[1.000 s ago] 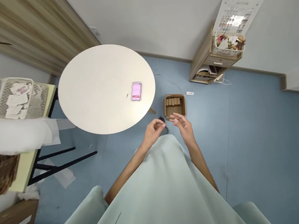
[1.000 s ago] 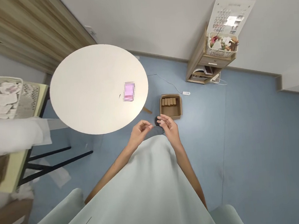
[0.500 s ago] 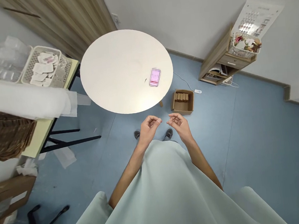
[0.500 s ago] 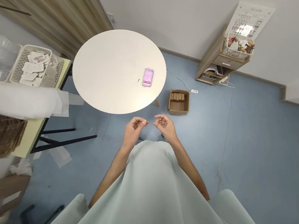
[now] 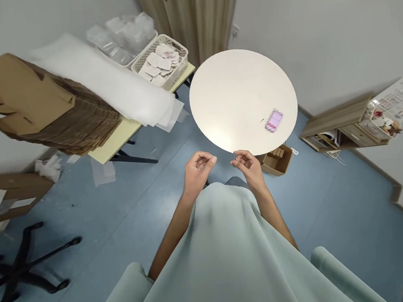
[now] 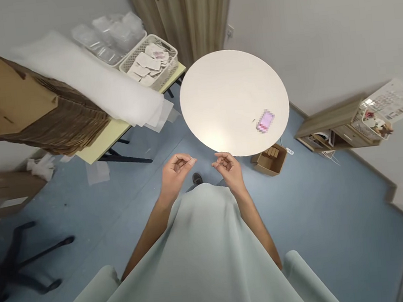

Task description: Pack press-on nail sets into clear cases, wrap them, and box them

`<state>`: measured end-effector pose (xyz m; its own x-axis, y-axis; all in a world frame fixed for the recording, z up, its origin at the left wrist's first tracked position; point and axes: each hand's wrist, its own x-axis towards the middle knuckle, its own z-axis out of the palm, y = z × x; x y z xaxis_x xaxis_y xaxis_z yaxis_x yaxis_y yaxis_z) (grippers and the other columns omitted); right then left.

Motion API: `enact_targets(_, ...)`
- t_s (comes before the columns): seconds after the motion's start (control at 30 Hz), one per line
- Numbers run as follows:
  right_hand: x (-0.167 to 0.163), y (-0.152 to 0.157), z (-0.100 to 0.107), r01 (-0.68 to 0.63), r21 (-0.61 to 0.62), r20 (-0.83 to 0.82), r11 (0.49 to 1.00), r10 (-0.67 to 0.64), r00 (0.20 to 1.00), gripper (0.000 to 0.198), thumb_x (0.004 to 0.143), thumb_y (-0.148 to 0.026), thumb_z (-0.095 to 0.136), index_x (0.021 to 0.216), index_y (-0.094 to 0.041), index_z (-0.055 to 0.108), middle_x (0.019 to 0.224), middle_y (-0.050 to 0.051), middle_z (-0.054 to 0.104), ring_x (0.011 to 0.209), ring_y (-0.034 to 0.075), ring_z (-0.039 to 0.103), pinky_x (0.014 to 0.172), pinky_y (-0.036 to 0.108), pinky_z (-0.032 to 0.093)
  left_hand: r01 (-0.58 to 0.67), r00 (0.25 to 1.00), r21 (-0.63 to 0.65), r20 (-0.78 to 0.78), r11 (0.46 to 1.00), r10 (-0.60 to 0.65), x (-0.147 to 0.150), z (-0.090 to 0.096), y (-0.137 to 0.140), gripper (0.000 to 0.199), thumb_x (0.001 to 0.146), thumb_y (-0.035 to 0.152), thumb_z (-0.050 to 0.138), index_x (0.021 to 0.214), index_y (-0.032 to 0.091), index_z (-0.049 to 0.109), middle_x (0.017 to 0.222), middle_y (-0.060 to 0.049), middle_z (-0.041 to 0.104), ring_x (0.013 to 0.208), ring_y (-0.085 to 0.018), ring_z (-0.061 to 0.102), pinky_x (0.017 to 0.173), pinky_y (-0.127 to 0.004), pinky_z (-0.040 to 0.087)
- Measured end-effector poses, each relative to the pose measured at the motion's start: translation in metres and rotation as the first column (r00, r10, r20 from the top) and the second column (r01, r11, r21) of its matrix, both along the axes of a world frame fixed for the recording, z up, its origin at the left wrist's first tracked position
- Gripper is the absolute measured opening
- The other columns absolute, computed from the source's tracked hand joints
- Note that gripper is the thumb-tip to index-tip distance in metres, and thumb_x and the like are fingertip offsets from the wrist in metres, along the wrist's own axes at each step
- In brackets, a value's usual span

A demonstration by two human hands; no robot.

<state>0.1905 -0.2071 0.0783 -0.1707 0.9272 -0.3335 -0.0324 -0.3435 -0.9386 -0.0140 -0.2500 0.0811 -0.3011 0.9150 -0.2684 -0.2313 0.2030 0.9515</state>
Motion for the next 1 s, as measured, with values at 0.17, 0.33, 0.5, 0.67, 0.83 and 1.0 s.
enact_targets(0.17,-0.059,0.019,0.003,-0.045,-0.021,0.012,0.999,0.045,0.999,0.042,0.084,-0.053,0.093,0.116,-0.030,0.079,0.095,-0.002,0.061,0.093,0.020,0.069,0.106,0.047,0.067,-0.048,0.997,-0.011,0.053,0.999,0.048,-0.057,-0.003,0.013,0.041,0.088,0.056,0.096,0.094,0.024,0.071,0.102,-0.005,0.079,0.106,-0.024,0.080,0.105,-0.042,0.065)
enact_targets(0.33,-0.099,0.061,-0.006,-0.069,-0.010,0.026,0.998,0.069,0.997,0.040,0.085,-0.052,0.092,0.116,-0.031,0.080,0.094,-0.002,0.061,0.088,0.020,0.068,0.106,0.048,0.067,-0.066,0.996,-0.012,0.057,0.998,0.067,-0.094,-0.008,0.049,0.043,0.087,0.060,0.096,0.095,0.025,0.071,0.101,-0.005,0.080,0.105,-0.025,0.081,0.101,-0.042,0.066)
enact_targets(0.5,-0.148,0.125,-0.022,-0.140,-0.019,0.046,0.990,0.141,0.989,0.040,0.085,-0.053,0.089,0.116,-0.031,0.079,0.096,-0.001,0.063,0.093,0.022,0.072,0.107,0.047,0.066,-0.092,0.996,-0.006,-0.017,0.996,0.091,-0.135,-0.003,0.092,0.037,0.092,0.056,0.090,0.089,0.025,0.071,0.104,-0.007,0.080,0.109,-0.027,0.082,0.106,-0.045,0.066)
enact_targets(0.67,-0.210,0.200,-0.043,-0.248,0.010,0.034,0.969,0.247,0.968,0.037,0.082,-0.049,0.085,0.113,-0.029,0.078,0.094,-0.001,0.064,0.091,0.020,0.068,0.103,0.043,0.066,-0.223,0.973,-0.069,-0.073,0.972,0.218,-0.183,0.001,0.135,0.038,0.087,0.053,0.095,0.097,0.025,0.072,0.100,-0.005,0.081,0.106,-0.026,0.082,0.104,-0.045,0.066)
enact_targets(0.83,-0.267,0.273,-0.068,-0.364,0.055,0.089,0.930,0.359,0.929,0.034,0.083,-0.044,0.078,0.113,-0.029,0.078,0.096,-0.001,0.069,0.092,0.021,0.069,0.096,0.041,0.064,-0.284,0.956,-0.113,-0.111,0.952,0.272,-0.222,0.000,0.173,0.040,0.089,0.057,0.095,0.099,0.024,0.074,0.100,-0.006,0.082,0.104,-0.025,0.082,0.101,-0.042,0.065)
enact_targets(1.0,-0.318,0.329,-0.093,-0.453,0.088,0.227,0.887,0.425,0.876,0.029,0.089,-0.038,0.069,0.116,-0.026,0.076,0.098,0.001,0.075,0.091,0.021,0.071,0.093,0.037,0.062,-0.312,0.948,-0.119,-0.108,0.943,0.300,-0.244,-0.008,0.202,0.045,0.089,0.064,0.094,0.099,0.024,0.074,0.099,-0.005,0.081,0.106,-0.026,0.083,0.100,-0.042,0.066)
